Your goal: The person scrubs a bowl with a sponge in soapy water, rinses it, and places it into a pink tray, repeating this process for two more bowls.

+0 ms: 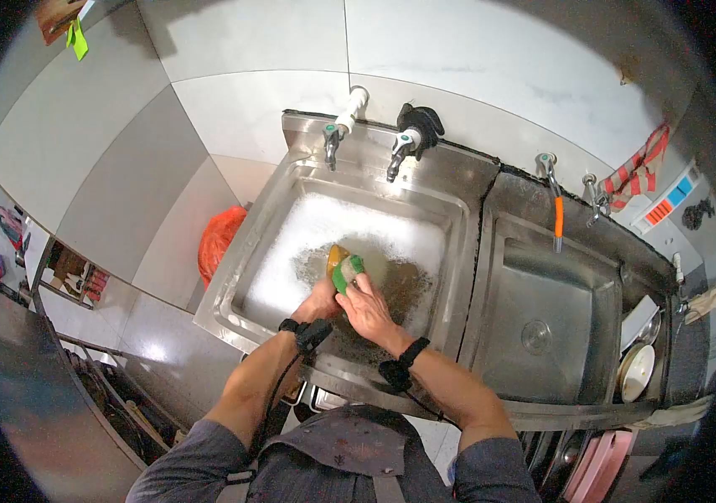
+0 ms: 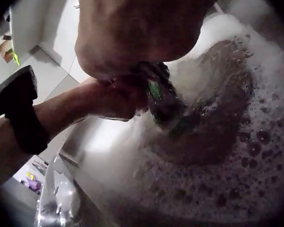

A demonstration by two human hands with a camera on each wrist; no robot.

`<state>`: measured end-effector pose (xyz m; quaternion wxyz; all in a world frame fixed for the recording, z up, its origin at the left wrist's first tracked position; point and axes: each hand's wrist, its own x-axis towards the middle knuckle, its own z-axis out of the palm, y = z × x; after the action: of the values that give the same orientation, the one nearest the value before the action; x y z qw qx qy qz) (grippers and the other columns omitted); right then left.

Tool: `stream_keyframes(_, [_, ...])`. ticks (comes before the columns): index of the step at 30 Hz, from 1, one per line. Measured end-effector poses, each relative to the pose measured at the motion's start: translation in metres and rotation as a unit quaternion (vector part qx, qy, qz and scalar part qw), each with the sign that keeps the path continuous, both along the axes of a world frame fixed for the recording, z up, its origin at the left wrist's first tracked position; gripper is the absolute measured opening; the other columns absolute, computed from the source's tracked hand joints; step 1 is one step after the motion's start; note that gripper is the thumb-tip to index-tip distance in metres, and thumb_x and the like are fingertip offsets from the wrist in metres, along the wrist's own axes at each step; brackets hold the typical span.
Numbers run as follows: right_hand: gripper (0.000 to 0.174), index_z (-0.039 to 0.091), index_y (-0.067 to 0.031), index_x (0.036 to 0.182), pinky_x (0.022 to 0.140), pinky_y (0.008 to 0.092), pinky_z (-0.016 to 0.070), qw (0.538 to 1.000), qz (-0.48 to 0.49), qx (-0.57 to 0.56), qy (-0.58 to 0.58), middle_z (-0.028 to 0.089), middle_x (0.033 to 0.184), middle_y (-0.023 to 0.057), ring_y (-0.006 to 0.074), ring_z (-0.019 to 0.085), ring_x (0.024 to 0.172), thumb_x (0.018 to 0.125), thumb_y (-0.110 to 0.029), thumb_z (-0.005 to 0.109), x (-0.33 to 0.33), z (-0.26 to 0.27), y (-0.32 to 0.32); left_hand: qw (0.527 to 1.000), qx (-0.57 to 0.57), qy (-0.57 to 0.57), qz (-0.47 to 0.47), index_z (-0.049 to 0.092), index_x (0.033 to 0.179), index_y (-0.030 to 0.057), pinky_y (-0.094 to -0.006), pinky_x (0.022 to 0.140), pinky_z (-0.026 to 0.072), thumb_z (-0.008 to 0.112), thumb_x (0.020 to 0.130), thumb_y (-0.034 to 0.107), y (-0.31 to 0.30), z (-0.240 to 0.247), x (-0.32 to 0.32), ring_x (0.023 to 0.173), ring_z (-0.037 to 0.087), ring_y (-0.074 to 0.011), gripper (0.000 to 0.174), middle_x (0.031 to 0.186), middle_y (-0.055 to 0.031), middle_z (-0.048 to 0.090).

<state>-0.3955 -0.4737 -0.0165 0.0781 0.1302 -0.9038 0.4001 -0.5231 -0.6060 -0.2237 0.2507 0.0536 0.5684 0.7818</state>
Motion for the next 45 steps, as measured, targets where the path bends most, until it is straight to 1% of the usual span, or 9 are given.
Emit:
stream_keyframes(4, [0.032,0.059,-0.0002,0.121,0.106,0.0494,0.0402,0.989,-0.013,0.054,0.14,0.046,0.137,0.024,0.0439,0.045,0.128,0.1,-0.024,0.055,-0.014,0.003,0.002,0.998,0.014,0.049,-0.043,0.065,0.099,0.0118,-0.0352,0.072,0.0537,0.049,0.103,0.023,-0.023,0.042,0.038,0.078,0.065,-0.0223,0.02,0.088,-0.0059,0.068])
stream_keyframes(10, [0.034,0.061,-0.0038,0.123,0.103,0.0464,0.0425,0.995,-0.078,-0.041,0.046,0.052,0.134,0.0189,0.0395,0.051,0.122,0.1,-0.028,0.055,-0.048,-0.002,0.011,0.934,-0.001,-0.354,-0.055,0.054,0.091,0.0153,-0.023,0.036,0.0261,0.04,0.104,0.018,0.01,0.162,0.054,0.041,0.035,-0.0067,0.019,0.066,0.0005,0.052])
stream_keyframes(19, [0.06,0.06,-0.0064,0.128,0.088,0.0417,0.052,0.699,-0.223,-0.606,-0.306,0.061,0.123,0.0095,0.0236,0.058,0.11,0.096,-0.057,0.058,-0.051,-0.036,0.02,0.928,0.007,-0.361,-0.096,0.053,0.092,0.0144,-0.0214,0.035,0.0223,0.037,0.102,0.016,0.003,0.158,0.059,0.039,0.031,-0.0068,0.019,0.063,0.0,0.051])
stream_keyframes(23, [0.059,0.058,-0.0086,0.121,0.06,0.0443,0.0543,0.674,-0.237,-0.589,-0.379,0.062,0.109,0.0077,0.0246,0.06,0.093,0.098,-0.062,0.05,-0.04,-0.011,0.011,0.924,0.045,-0.373,-0.066,0.053,0.091,0.0145,-0.0221,0.035,0.0213,0.036,0.101,0.015,0.009,0.151,0.065,0.04,0.032,-0.0071,0.02,0.062,-0.0004,0.05])
stream_keyframes(34, [0.062,0.058,-0.0068,0.12,0.072,0.0414,0.05,0.666,-0.237,-0.627,-0.326,0.062,0.097,0.0058,0.0215,0.06,0.082,0.093,-0.062,0.061,-0.019,-0.035,-0.008,0.894,-0.415,0.056,0.161,0.069,0.086,-0.0039,-0.0418,0.066,0.0544,0.05,0.1,0.032,0.029,0.075,0.032,0.064,0.068,-0.0326,0.043,0.076,-0.0228,0.07])
stream_keyframes(36, [0.057,0.061,0.0014,0.114,0.075,0.0437,0.0511,0.878,-0.328,-0.268,-0.224,0.064,0.1,0.0119,0.0262,0.062,0.085,0.09,-0.049,0.07,-0.021,-0.061,0.001,0.9,-0.425,0.05,0.081,0.07,0.087,-0.0033,-0.0426,0.069,0.055,0.049,0.1,0.034,0.02,0.113,0.043,0.069,0.069,-0.0347,0.045,0.078,-0.0242,0.07])
stream_keyframes(39, [0.046,0.06,0.0121,0.11,0.084,0.0501,0.0529,0.92,-0.336,-0.029,-0.197,0.068,0.101,0.031,0.045,0.067,0.095,0.09,-0.028,0.066,-0.029,-0.084,0.037,0.89,-0.453,0.027,-0.044,0.071,0.09,-0.0004,-0.0444,0.074,0.0561,0.046,0.1,0.036,0.009,0.156,0.059,0.076,0.071,-0.0365,0.046,0.076,-0.0205,0.071])
stream_keyframes(41, [0.042,0.059,0.0121,0.11,0.082,0.0509,0.0543,0.926,-0.317,0.033,-0.203,0.068,0.099,0.0319,0.0451,0.068,0.093,0.091,-0.025,0.064,-0.03,-0.075,0.045,0.725,-0.574,0.355,-0.134,0.072,0.089,0.001,-0.0428,0.075,0.0568,0.046,0.098,0.033,0.005,0.111,0.053,0.077,0.072,-0.0353,0.043,0.071,-0.0178,0.071])
stream_keyframes(45, [0.038,0.055,0.0114,0.114,0.075,0.0507,0.0584,0.931,-0.208,0.21,-0.213,0.067,0.095,0.0332,0.0419,0.07,0.09,0.092,-0.018,0.06,-0.018,-0.043,0.048,0.785,-0.526,0.178,-0.274,0.072,0.085,-0.0017,-0.041,0.057,0.0551,0.052,0.096,0.031,-0.008,0.114,0.052,0.059,0.068,-0.031,0.04,0.07,-0.0189,0.069])
